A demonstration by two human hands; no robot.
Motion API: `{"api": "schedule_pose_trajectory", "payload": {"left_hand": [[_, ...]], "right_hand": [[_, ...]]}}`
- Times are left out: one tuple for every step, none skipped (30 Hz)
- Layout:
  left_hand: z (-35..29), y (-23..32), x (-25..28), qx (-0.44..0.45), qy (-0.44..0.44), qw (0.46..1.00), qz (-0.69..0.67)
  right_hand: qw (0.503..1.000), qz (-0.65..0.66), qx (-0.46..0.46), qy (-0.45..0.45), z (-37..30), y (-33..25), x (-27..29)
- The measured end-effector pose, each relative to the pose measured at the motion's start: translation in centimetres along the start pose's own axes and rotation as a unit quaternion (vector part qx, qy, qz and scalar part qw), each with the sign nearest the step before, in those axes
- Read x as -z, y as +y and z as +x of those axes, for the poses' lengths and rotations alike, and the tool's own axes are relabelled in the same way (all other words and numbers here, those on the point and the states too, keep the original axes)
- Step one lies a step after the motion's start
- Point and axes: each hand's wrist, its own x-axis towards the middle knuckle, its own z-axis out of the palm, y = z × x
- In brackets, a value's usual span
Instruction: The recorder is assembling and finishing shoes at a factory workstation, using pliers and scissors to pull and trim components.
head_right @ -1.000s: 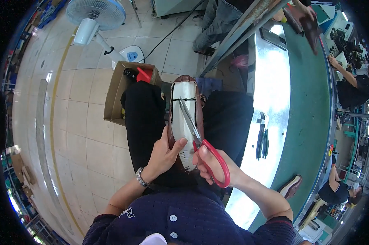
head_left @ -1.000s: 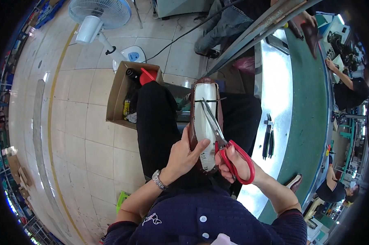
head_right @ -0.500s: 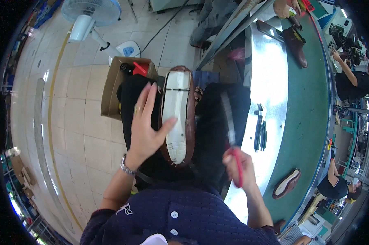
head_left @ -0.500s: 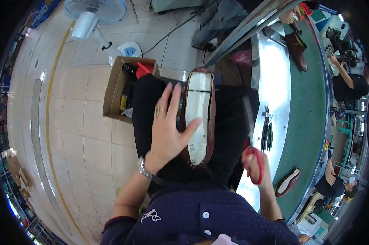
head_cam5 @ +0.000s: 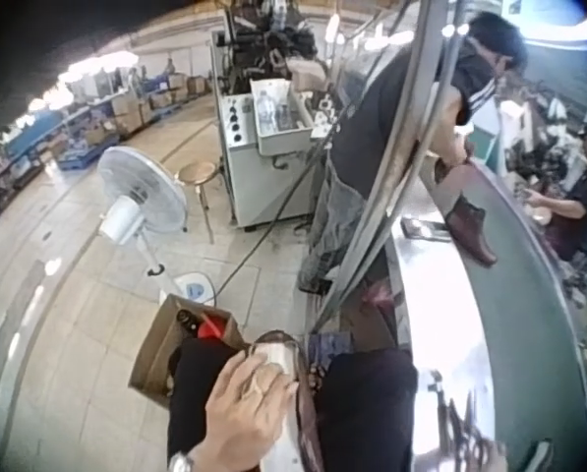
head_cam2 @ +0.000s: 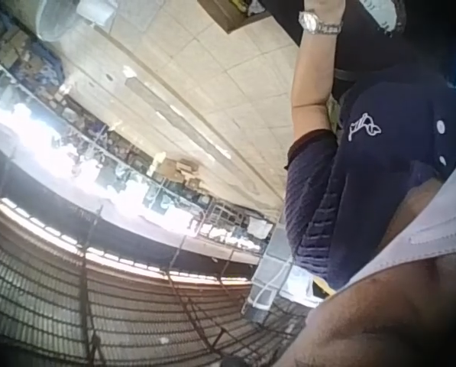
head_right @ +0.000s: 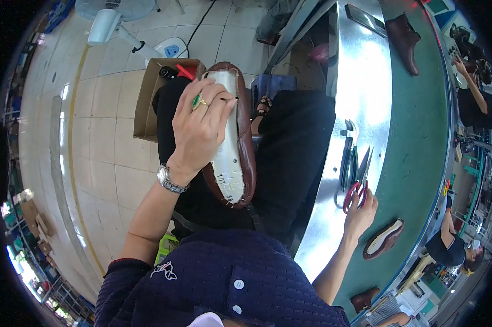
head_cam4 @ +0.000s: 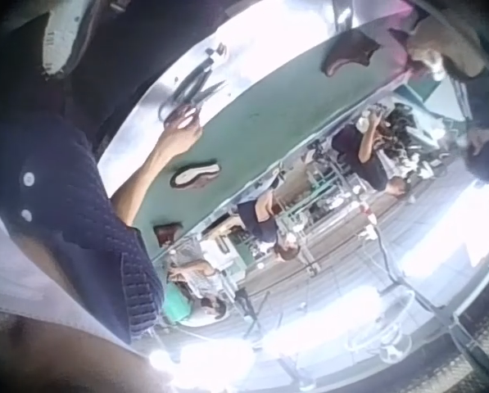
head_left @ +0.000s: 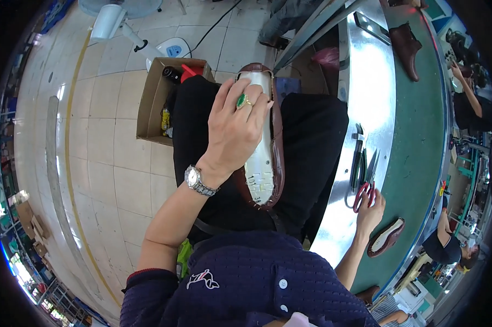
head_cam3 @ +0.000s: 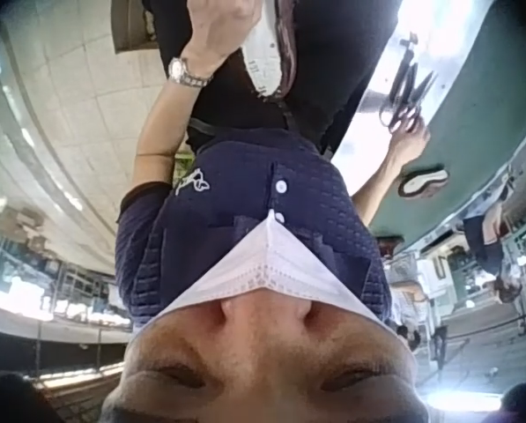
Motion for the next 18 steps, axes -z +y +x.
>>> {"api": "schedule_pose_trajectory", "payload": {"left_hand": [[-0.1,0.0,0.0,0.009,-0.016,1.0,-0.018],[-0.2,0.1,0.1,0.019,-0.032,0.999,-0.034],[-0.3,0.2,0.3,0.013,-0.033,0.999,-0.022],[-0.3,0.3,0.3,0.006,-0.03,0.999,-0.021],[-0.5,0.4,0.2,0.022,-0.038,0.998,-0.034],[-0.6,0.4,0.2,0.039,-0.044,0.997,-0.046],[-0.6,0.5,0.3,0.032,-0.042,0.997,-0.05],[-0.6,0.6,0.6,0.029,-0.038,0.998,-0.045],[-0.8,0.8,1.1,0.065,-0.023,0.996,-0.061],[-1.2,1.1,1.5,0.1,-0.008,0.992,-0.079],[-2.3,1.1,1.9,0.115,0.01,0.989,-0.091],[-2.9,1.4,2.9,0.139,0.015,0.985,-0.106],[-3.7,1.2,3.4,0.154,0.041,0.981,-0.108],[-4.3,0.9,4.3,0.168,0.059,0.981,-0.082],[-4.9,0.5,5.3,0.212,0.075,0.971,-0.079],[-4.6,0.1,6.5,0.222,0.095,0.969,-0.059],[-5.0,-0.9,6.8,0.243,0.175,0.948,-0.103],[-4.7,-1.8,7.5,0.28,0.209,0.932,-0.093]], "right_hand": [[0.999,0.046,0.02,0.01,0.5,-1.3,0.2],[0.995,0.093,0.04,0.022,1.2,-2.5,0.2],[0.99,0.127,0.049,0.021,1.8,-3.9,-0.2],[0.985,0.163,0.058,0.022,2.5,-5.2,-0.6],[0.988,0.124,0.084,0.03,3.1,-5.9,-1.6],[0.989,0.119,0.092,0.006,3.7,-6.8,-2.0],[0.991,0.1,0.086,-0.008,4.1,-7.2,-2.6],[0.993,0.08,0.081,-0.021,4.5,-7.6,-3.4],[0.994,0.076,0.073,-0.039,4.8,-7.6,-4.3],[0.994,0.057,0.092,-0.01,4.7,-7.7,-4.6],[0.993,0.074,0.09,-0.022,5.0,-7.7,-4.6],[0.992,0.087,0.082,-0.036,5.2,-7.4,-4.3],[0.992,0.087,0.089,-0.019,5.4,-6.9,-4.8],[0.99,0.095,0.098,-0.037,5.9,-6.1,-4.9],[0.99,0.094,0.091,-0.052,6.4,-5.8,-4.8],[0.989,0.095,0.086,-0.066,6.9,-5.7,-4.7],[0.975,0.179,0.034,-0.125,7.6,-5.5,-4.3],[0.948,0.261,-0.018,-0.183,8.3,-5.5,-3.9]]}}
